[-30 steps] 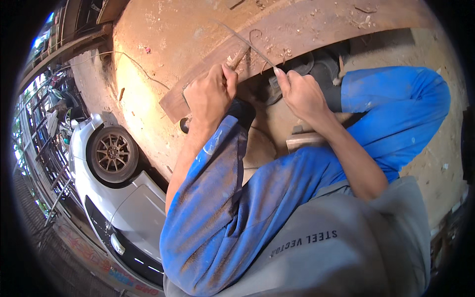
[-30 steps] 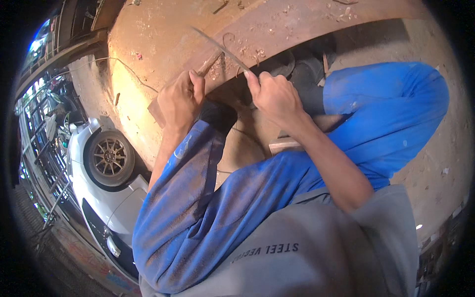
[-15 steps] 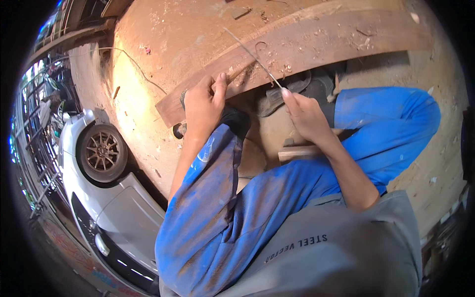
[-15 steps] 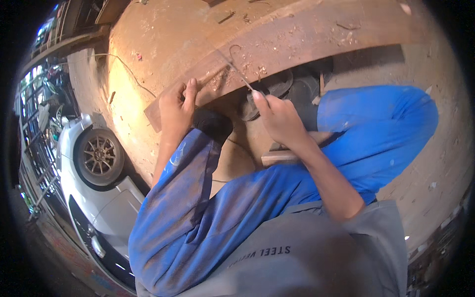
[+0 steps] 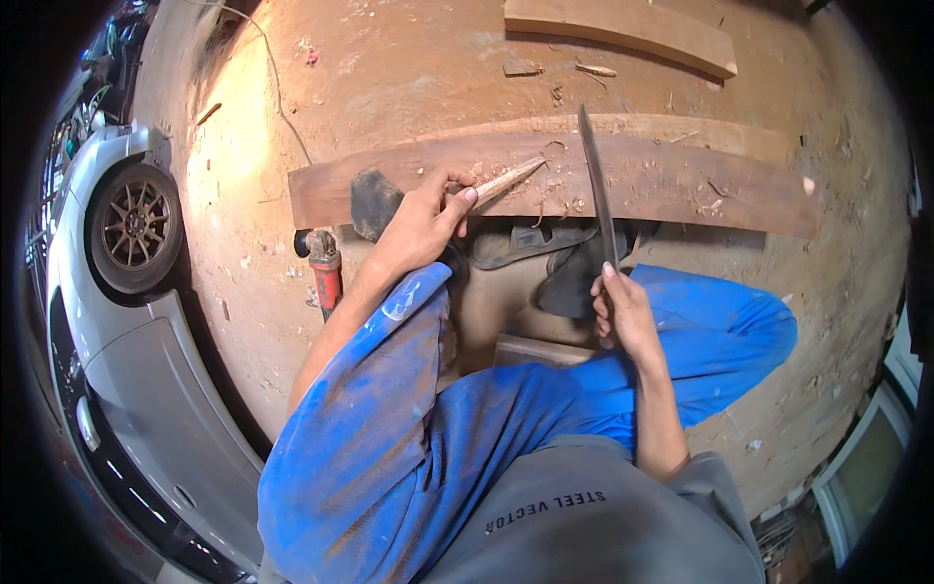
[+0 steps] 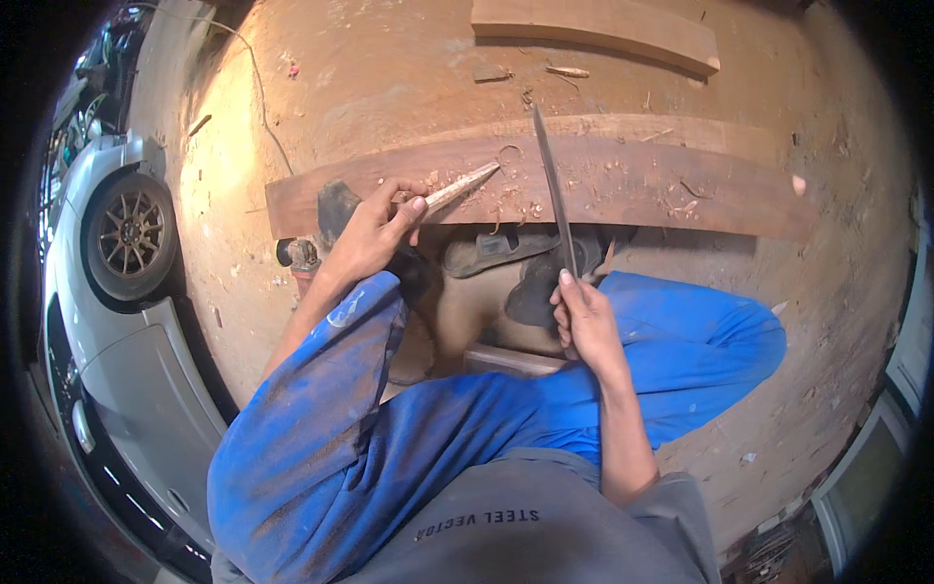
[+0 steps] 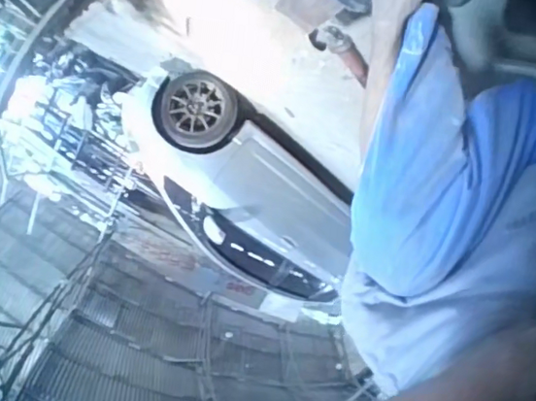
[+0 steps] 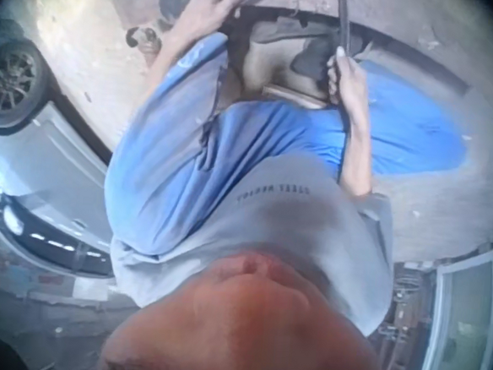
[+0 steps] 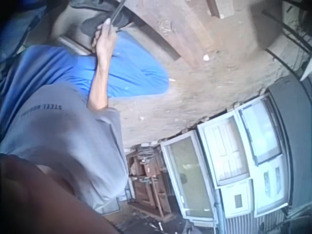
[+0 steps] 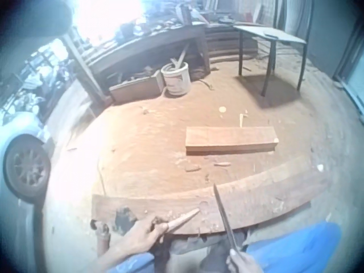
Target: The person sits on a workshop floor and uses a metal file and a knife to shape a small piece of wood, rotating the item to work on different sides.
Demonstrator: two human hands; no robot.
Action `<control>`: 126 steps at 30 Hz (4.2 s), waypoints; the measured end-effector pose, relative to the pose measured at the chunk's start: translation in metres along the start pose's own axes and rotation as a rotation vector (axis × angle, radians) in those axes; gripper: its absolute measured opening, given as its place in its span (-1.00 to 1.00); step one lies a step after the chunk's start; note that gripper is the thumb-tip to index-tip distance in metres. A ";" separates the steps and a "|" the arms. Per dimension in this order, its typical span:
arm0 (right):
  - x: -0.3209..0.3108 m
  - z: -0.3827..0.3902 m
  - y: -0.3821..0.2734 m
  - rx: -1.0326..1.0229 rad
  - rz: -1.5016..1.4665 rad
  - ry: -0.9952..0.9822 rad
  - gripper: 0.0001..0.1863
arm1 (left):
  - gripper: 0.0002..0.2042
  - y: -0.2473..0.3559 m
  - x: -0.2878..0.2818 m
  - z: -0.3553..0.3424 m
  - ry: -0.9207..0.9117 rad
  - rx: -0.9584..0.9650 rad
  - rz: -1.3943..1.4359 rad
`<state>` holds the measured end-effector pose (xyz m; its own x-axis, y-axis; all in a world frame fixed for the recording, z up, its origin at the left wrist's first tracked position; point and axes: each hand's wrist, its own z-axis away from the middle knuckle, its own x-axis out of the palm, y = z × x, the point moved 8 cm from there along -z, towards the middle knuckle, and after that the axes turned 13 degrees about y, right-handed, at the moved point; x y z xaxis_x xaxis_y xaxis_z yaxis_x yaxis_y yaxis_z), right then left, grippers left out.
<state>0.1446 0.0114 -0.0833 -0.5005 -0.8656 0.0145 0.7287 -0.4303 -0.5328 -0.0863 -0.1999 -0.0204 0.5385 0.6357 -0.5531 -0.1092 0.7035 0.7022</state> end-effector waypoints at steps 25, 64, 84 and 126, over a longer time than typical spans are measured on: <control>0.011 -0.011 0.018 -0.016 -0.039 -0.039 -0.37 | -0.56 0.013 -0.010 -0.003 0.339 0.508 -0.301; 0.041 0.018 -0.058 -0.483 0.060 0.110 -0.39 | -0.69 0.152 0.038 0.014 0.140 0.905 -0.810; 0.054 0.027 -0.062 -0.576 0.118 0.240 -0.39 | -0.72 0.129 0.031 0.010 0.191 0.860 -0.730; 0.026 0.045 -0.111 -0.499 -0.076 0.090 -0.37 | -0.70 0.126 0.028 -0.001 0.209 0.829 -0.678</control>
<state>0.0720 0.0254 0.0142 -0.5980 -0.8015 0.0079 0.3879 -0.2980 -0.8722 -0.0861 -0.0935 0.0519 0.1134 0.2930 -0.9494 0.7960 0.5450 0.2633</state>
